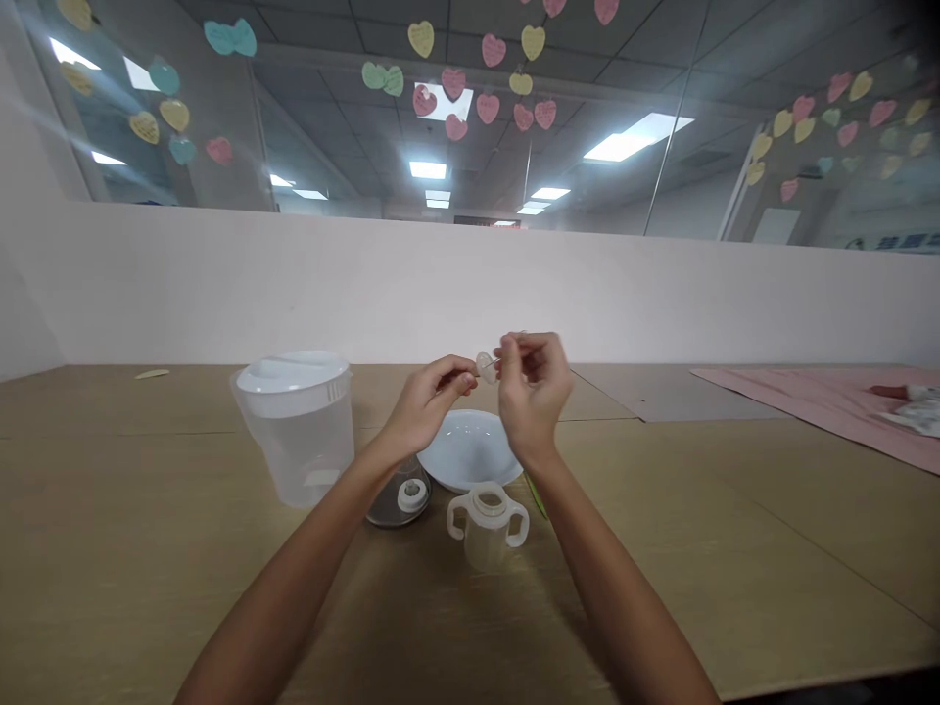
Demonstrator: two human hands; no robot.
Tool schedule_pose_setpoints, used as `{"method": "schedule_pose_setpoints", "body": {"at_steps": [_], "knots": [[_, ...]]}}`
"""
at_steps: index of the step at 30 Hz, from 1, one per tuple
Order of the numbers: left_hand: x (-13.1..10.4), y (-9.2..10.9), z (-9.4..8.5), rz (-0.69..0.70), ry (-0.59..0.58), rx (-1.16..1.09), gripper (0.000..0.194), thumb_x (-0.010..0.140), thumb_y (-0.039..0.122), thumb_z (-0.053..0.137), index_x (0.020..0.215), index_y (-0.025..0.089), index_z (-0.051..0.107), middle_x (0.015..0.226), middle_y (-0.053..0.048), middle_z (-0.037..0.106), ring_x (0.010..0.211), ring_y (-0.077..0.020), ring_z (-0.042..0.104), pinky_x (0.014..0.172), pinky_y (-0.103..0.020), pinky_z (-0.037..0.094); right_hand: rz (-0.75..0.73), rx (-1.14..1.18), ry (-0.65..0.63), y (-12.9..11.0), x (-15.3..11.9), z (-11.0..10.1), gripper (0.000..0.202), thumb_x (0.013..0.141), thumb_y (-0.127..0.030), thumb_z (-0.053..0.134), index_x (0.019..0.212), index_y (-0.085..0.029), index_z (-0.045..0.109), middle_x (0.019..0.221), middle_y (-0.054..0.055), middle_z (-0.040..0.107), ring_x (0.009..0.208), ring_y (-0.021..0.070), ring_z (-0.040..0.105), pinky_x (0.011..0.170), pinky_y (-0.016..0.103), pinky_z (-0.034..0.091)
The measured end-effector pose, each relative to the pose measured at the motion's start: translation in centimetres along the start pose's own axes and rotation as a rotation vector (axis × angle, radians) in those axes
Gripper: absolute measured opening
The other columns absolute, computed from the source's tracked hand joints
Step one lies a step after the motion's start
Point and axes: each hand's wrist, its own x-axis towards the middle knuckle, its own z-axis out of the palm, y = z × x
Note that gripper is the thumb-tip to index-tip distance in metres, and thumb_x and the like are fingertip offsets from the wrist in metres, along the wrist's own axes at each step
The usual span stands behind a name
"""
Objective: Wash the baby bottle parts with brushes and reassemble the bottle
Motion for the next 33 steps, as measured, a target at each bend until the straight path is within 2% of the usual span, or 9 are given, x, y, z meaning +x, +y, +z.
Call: {"method": "schedule_pose_setpoints", "body": {"at_steps": [4, 7, 14, 18, 23, 26, 29, 31, 33], "knots": [[0.0, 0.1, -0.4, -0.022, -0.025, 0.006, 0.021, 0.082, 0.032, 0.051, 0.091, 0.015, 0.061, 0.083, -0.005, 0.061, 0.078, -0.0153, 0.054, 0.074, -0.027, 0.044, -0.007, -0.03, -0.096, 1.0, -0.3, 0.5, 0.013, 0.082, -0.033, 0.049, 0.077, -0.021, 0.049, 0.075, 0.002, 0.061, 0.068, 0.0126, 0.058, 0.066, 0.028, 0.048], [0.1, -0.1, -0.3, -0.05, 0.005, 0.002, 0.02, 0.082, 0.03, 0.051, 0.089, 0.015, 0.063, 0.081, -0.004, 0.062, 0.075, -0.0143, 0.055, 0.071, -0.026, 0.045, 0.004, -0.014, -0.155, 1.4, -0.2, 0.5, 0.014, 0.082, -0.032, 0.05, 0.075, -0.021, 0.048, 0.072, 0.0, 0.059, 0.066, 0.012, 0.057, 0.065, 0.027, 0.047], [0.1, 0.1, -0.3, -0.018, 0.067, 0.058, 0.021, 0.082, 0.031, 0.052, 0.087, 0.015, 0.065, 0.078, -0.003, 0.064, 0.073, -0.014, 0.057, 0.069, -0.024, 0.044, 0.037, 0.031, -0.2, 2.1, 0.4, 0.1, 0.022, 0.082, -0.035, 0.051, 0.066, -0.02, 0.048, 0.069, -0.001, 0.055, 0.07, 0.0122, 0.053, 0.068, 0.027, 0.044], [-0.3, 0.7, -0.2, -0.019, 0.006, 0.126, 0.022, 0.082, 0.033, 0.053, 0.088, 0.017, 0.066, 0.084, -0.003, 0.068, 0.082, -0.0169, 0.06, 0.074, -0.026, 0.045, 0.194, 0.177, -0.049, 3.2, 2.2, -0.8, 0.023, 0.077, -0.035, 0.055, 0.064, -0.019, 0.045, 0.062, -0.002, 0.054, 0.061, 0.0105, 0.053, 0.06, 0.025, 0.044], [-0.8, 1.7, 0.8, 0.079, 0.027, 0.46, 0.018, 0.083, 0.03, 0.053, 0.082, 0.019, 0.067, 0.084, -0.003, 0.068, 0.087, -0.0207, 0.058, 0.083, -0.034, 0.041, 0.408, 0.34, 0.125, 5.6, 4.7, -3.0, 0.023, 0.067, -0.027, 0.062, 0.059, -0.017, 0.043, 0.061, -0.002, 0.055, 0.047, 0.0064, 0.048, 0.044, 0.02, 0.04], [-0.9, 1.6, 0.5, 0.094, 0.01, 0.53, 0.018, 0.083, 0.03, 0.052, 0.082, 0.02, 0.067, 0.086, -0.003, 0.069, 0.089, -0.0209, 0.057, 0.084, -0.034, 0.041, 0.456, 0.322, 0.295, 7.4, 6.1, -5.6, 0.021, 0.069, -0.026, 0.061, 0.062, -0.018, 0.042, 0.06, -0.003, 0.053, 0.045, 0.005, 0.047, 0.04, 0.017, 0.039], [-0.9, 0.9, -0.6, 0.025, 0.004, 0.509, 0.019, 0.084, 0.03, 0.05, 0.084, 0.02, 0.066, 0.089, -0.002, 0.069, 0.089, -0.0185, 0.059, 0.082, -0.031, 0.042, 0.478, 0.242, 0.517, 9.8, 7.4, -8.9, 0.02, 0.076, -0.029, 0.057, 0.069, -0.018, 0.042, 0.064, -0.005, 0.052, 0.045, 0.0031, 0.047, 0.04, 0.014, 0.041], [-0.9, 0.3, -1.3, -0.04, -0.026, 0.447, 0.02, 0.084, 0.029, 0.049, 0.087, 0.019, 0.066, 0.091, -0.002, 0.069, 0.088, -0.0169, 0.06, 0.08, -0.028, 0.044, 0.518, 0.148, 0.522, 11.4, 7.7, -10.6, 0.017, 0.075, -0.027, 0.058, 0.07, -0.017, 0.045, 0.065, -0.004, 0.054, 0.045, 0.0033, 0.05, 0.041, 0.014, 0.044], [-0.9, -0.4, -1.6, -0.085, -0.072, 0.39, 0.021, 0.083, 0.029, 0.049, 0.089, 0.018, 0.066, 0.093, -0.002, 0.069, 0.088, -0.0162, 0.061, 0.079, -0.027, 0.045, 0.597, 0.093, 0.422, 12.9, 7.5, -11.2, 0.014, 0.073, -0.02, 0.06, 0.068, -0.015, 0.048, 0.063, -0.003, 0.055, 0.044, 0.0046, 0.052, 0.04, 0.015, 0.045]]}}
